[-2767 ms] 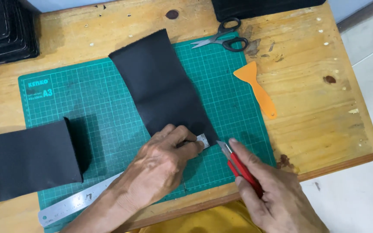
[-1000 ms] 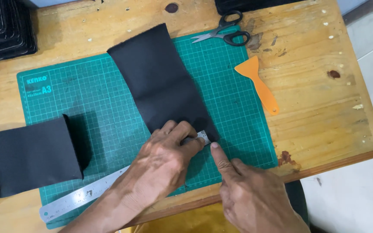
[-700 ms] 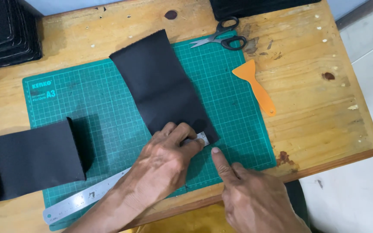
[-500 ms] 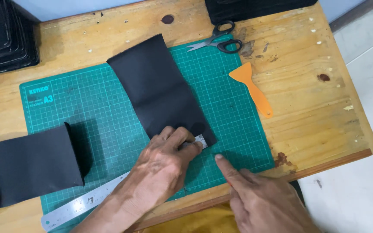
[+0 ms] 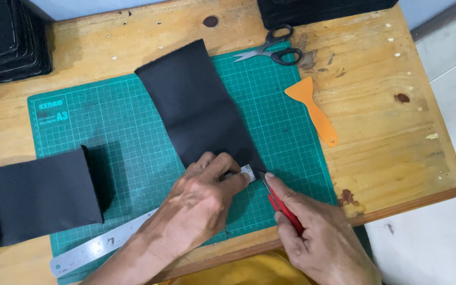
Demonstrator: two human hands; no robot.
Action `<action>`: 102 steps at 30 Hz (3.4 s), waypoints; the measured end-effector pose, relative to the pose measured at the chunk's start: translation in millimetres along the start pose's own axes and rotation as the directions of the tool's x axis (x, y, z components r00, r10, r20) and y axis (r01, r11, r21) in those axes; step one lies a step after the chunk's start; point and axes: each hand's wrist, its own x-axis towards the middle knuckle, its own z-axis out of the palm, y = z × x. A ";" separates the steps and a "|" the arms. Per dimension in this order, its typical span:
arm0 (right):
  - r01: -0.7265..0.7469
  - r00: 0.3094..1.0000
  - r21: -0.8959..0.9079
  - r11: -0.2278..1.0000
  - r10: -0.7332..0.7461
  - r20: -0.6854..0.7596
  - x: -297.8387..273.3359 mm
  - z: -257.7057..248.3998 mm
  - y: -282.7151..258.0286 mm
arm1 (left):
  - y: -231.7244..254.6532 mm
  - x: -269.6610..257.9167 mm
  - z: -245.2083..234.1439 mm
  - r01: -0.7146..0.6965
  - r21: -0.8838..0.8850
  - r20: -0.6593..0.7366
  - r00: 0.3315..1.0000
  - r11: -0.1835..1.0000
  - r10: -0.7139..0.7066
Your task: Measuring and cutting black fabric strips using a ruler and utility knife
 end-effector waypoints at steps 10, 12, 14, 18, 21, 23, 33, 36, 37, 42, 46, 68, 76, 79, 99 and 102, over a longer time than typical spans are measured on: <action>0.084 0.995 0.028 0.996 -0.082 -0.059 -3.1 1.4 -0.4 | -0.1 0.2 3.4 0.009 0.014 -0.023 1.000 1.000 -0.008; 0.070 0.997 0.014 0.997 -0.069 -0.043 -3.9 2.0 1.5 | 0.4 0.7 3.1 0.016 0.028 -0.006 1.000 0.999 -0.016; 0.084 0.995 0.021 0.996 -0.082 -0.053 -3.8 1.1 0.8 | -0.1 0.1 3.0 0.013 0.016 -0.008 1.000 1.000 -0.013; 0.094 0.992 0.055 0.994 -0.089 -0.087 -9.0 0.4 -2.3 | -0.1 -0.1 3.0 0.013 0.025 -0.003 1.000 1.000 -0.013; 0.097 0.993 0.036 0.995 -0.094 -0.066 -8.2 -1.5 -5.1 | 0.3 0.5 3.1 0.014 0.025 -0.008 1.000 1.000 -0.014; 0.099 0.993 0.029 0.995 -0.097 -0.065 -5.0 2.9 -1.6 | 2.5 1.7 1.0 0.015 0.019 -0.013 1.000 1.000 -0.014; 0.126 0.991 -0.120 0.985 -0.130 -0.021 -4.6 6.7 2.4 | 1.6 1.2 1.7 0.018 0.016 -0.009 1.000 1.000 -0.018; 0.128 0.990 -0.334 0.934 -0.139 -0.011 -5.3 12.2 -4.2 | -0.6 0.7 3.6 0.000 0.024 -0.027 1.000 1.000 0.000; 0.125 0.991 -0.332 0.935 -0.137 -0.010 -5.6 12.0 -5.7 | 0.4 0.2 3.8 0.001 0.023 -0.024 1.000 1.000 0.000; 0.164 0.985 -0.539 0.826 -0.104 0.139 -6.9 13.0 -6.3 | 4.3 0.1 0.7 0.021 0.013 -0.022 1.000 1.000 -0.020; 0.220 0.972 -0.525 0.822 -0.141 0.186 -11.7 3.7 3.2 | 0.9 -0.7 1.6 0.012 0.017 -0.026 1.000 1.000 -0.011; 0.020 0.908 -0.549 0.836 -0.245 -0.340 55.9 -74.3 112.2 | 0.0 -2.1 -0.2 0.056 -0.103 0.014 0.998 0.993 -0.055; 0.640 0.744 -0.400 0.657 -0.660 0.105 70.3 -31.1 21.4 | -1.4 -2.9 1.6 0.020 -0.054 -0.024 0.999 0.998 -0.022; 0.684 0.699 -0.397 0.612 -0.706 0.114 76.9 -24.4 19.8 | -1.5 -3.5 0.8 0.009 -0.036 -0.029 1.000 0.999 -0.010; 0.648 0.716 -0.401 0.648 -0.698 0.030 65.2 -12.8 19.0 | -2.3 -7.2 0.6 0.309 -0.021 -0.017 0.951 0.951 -0.309; 0.653 0.713 -0.409 0.638 -0.699 0.050 62.6 -10.6 25.4 | -1.9 -5.8 3.8 0.336 -0.018 0.027 0.942 0.942 -0.335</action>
